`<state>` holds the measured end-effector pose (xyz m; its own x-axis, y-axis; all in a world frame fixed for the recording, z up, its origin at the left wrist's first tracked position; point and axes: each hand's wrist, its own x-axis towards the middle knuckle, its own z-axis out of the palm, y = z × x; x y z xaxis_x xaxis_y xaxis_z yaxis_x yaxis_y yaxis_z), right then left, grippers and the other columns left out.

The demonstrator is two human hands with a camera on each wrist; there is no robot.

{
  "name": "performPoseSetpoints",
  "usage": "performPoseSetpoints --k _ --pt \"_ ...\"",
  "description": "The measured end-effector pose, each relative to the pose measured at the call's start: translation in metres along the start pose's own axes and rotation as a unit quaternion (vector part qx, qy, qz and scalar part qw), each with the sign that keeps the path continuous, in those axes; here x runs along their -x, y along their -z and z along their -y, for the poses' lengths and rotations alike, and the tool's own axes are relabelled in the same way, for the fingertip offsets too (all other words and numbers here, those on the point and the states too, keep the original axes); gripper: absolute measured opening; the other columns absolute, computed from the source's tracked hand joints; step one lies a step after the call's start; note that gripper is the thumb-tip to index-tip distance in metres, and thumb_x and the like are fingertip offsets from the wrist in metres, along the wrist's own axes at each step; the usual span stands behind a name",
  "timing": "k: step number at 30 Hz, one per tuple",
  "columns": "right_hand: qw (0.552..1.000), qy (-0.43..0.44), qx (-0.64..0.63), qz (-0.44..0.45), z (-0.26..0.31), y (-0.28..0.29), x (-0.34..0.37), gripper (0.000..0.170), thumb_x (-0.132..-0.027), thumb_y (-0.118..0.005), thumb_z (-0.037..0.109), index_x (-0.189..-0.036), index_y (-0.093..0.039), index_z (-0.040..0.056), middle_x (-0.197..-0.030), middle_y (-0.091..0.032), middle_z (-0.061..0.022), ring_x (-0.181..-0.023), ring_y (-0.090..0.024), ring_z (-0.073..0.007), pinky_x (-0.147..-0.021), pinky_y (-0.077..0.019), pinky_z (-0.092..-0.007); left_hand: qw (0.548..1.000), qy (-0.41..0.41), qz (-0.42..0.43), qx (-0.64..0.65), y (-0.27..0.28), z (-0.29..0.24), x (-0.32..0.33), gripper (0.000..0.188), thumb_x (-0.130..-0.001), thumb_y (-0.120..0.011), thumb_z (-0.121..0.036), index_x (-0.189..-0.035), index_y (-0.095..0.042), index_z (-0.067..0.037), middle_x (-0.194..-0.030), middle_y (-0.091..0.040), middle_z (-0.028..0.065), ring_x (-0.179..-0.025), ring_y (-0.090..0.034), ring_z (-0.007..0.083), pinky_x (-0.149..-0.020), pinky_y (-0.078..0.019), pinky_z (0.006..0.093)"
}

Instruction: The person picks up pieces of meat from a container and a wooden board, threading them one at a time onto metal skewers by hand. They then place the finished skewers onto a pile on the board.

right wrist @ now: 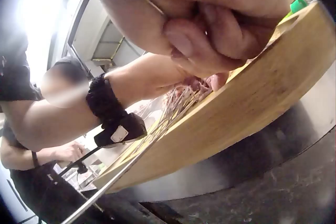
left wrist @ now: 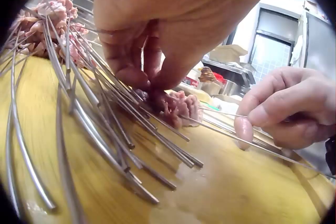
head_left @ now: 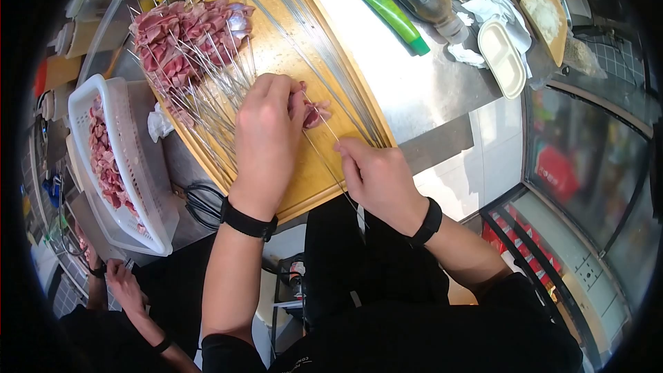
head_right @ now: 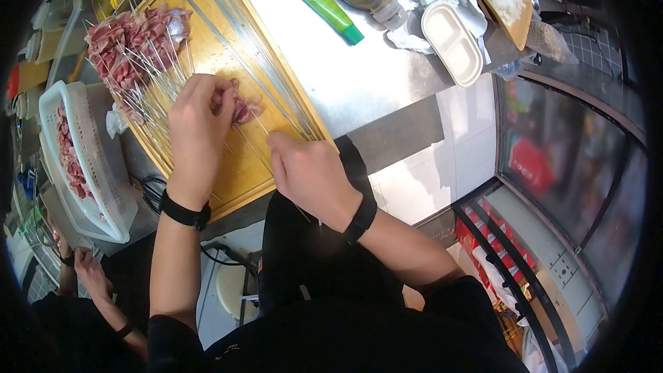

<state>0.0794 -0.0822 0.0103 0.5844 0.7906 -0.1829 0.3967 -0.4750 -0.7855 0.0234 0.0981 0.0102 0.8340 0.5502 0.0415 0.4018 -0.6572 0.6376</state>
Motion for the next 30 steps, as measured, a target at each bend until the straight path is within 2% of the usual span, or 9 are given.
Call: performPoseSetpoints --k 1,3,10,13,16,19,21,26,30 --pt "1.000 0.001 0.000 0.000 0.000 -0.001 -0.002 0.010 -0.092 -0.064 0.001 -0.100 -0.069 0.0006 -0.076 -0.068 -0.0194 -0.057 -0.066 -0.0336 -0.053 -0.0522 -0.0388 1.000 0.000 -0.001 0.000 0.000 0.000 0.000 0.010 -0.083 -0.071 0.003 -0.090 -0.065 0.001 -0.089 -0.065 0.0168 -0.082 -0.066 0.0368 -0.073 -0.0540 0.0440" --pt "1.000 0.000 0.013 0.006 -0.001 -0.003 -0.008 0.007 -0.093 -0.063 0.002 -0.098 -0.067 0.0003 -0.077 -0.067 -0.0204 -0.059 -0.066 -0.0362 -0.054 -0.0520 -0.0403 0.999 -0.030 -0.012 -0.026 0.000 0.001 0.001 0.008 -0.086 -0.073 0.000 -0.091 -0.067 0.000 -0.086 -0.065 0.0135 -0.071 -0.067 0.0261 -0.066 -0.0534 0.0355" --pt "0.999 0.029 -0.001 -0.020 0.003 -0.012 -0.041 0.007 -0.093 -0.062 0.007 -0.094 -0.062 0.0002 -0.064 -0.062 -0.0195 -0.061 -0.065 -0.0389 -0.056 -0.0519 -0.0454 1.000 -0.012 -0.005 0.006 0.001 0.002 0.006 0.009 -0.086 -0.073 0.001 -0.093 -0.068 0.000 -0.088 -0.065 0.0135 -0.073 -0.068 0.0272 -0.066 -0.0543 0.0349" --pt "0.999 0.025 0.009 -0.027 0.010 -0.008 -0.042 0.013 -0.094 -0.063 0.012 -0.101 -0.061 0.0006 -0.064 -0.063 -0.0192 -0.061 -0.066 -0.0379 -0.056 -0.0526 -0.0450 0.999 -0.004 -0.010 0.034 0.010 -0.005 0.005 0.011 -0.087 -0.072 0.001 -0.097 -0.068 -0.001 -0.091 -0.066 0.0128 -0.075 -0.068 0.0244 -0.065 -0.0541 0.0324" --pt "0.997 -0.059 0.052 0.009 0.018 0.007 -0.020 0.031 -0.091 -0.071 0.023 -0.112 -0.059 0.0033 -0.068 -0.065 -0.0132 -0.065 -0.069 -0.0338 -0.059 -0.0540 -0.0428 0.987 0.063 -0.071 0.127 0.031 -0.021 0.024 0.010 -0.090 -0.069 0.002 -0.100 -0.067 0.001 -0.089 -0.065 0.0133 -0.077 -0.068 0.0254 -0.069 -0.0545 0.0342" --pt "0.985 0.002 0.172 -0.032 0.023 0.016 0.001 0.035 -0.085 -0.078 0.023 -0.112 -0.062 0.0074 -0.077 -0.067 -0.0086 -0.070 -0.068 -0.0285 -0.059 -0.0519 -0.0392 0.958 0.149 -0.133 0.208 0.050 -0.023 0.058 0.013 -0.095 -0.065 0.002 -0.108 -0.067 0.002 -0.093 -0.067 0.0094 -0.079 -0.066 0.0156 -0.072 -0.0534 0.0277" --pt "0.981 0.019 0.191 -0.032 0.021 0.013 0.010 0.031 -0.083 -0.080 0.025 -0.103 -0.064 0.0088 -0.080 -0.065 -0.0076 -0.075 -0.067 -0.0280 -0.062 -0.0516 -0.0379 0.919 0.227 -0.126 0.295 0.058 -0.024 0.081 0.013 -0.097 -0.061 0.001 -0.110 -0.066 0.002 -0.095 -0.068 0.0067 -0.082 -0.065 0.0111 -0.076 -0.0519 0.0254" --pt "0.984 0.011 0.177 0.027 0.023 0.002 0.014 0.023 -0.083 -0.079 0.022 -0.081 -0.063 0.0067 -0.073 -0.065 -0.0094 -0.065 -0.066 -0.0298 -0.057 -0.0503 -0.0400 0.906 0.276 -0.087 0.309 0.049 -0.024 0.121 0.011 -0.098 -0.058 0.002 -0.107 -0.065 0.002 -0.094 -0.068 0.0061 -0.082 -0.063 0.0103 -0.077 -0.0500 0.0246" --pt "0.991 0.007 0.131 0.027 0.023 0.000 0.014 0.020 -0.088 -0.076 0.016 -0.081 -0.062 0.0038 -0.067 -0.061 -0.0096 -0.056 -0.060 -0.0258 -0.053 -0.0468 -0.0368 0.895 0.277 -0.085 0.339 0.045 -0.030 0.125 0.017 -0.098 -0.057 0.003 -0.114 -0.063 0.002 -0.104 -0.068 0.0087 -0.092 -0.064 0.0113 -0.082 -0.0507 0.0258"
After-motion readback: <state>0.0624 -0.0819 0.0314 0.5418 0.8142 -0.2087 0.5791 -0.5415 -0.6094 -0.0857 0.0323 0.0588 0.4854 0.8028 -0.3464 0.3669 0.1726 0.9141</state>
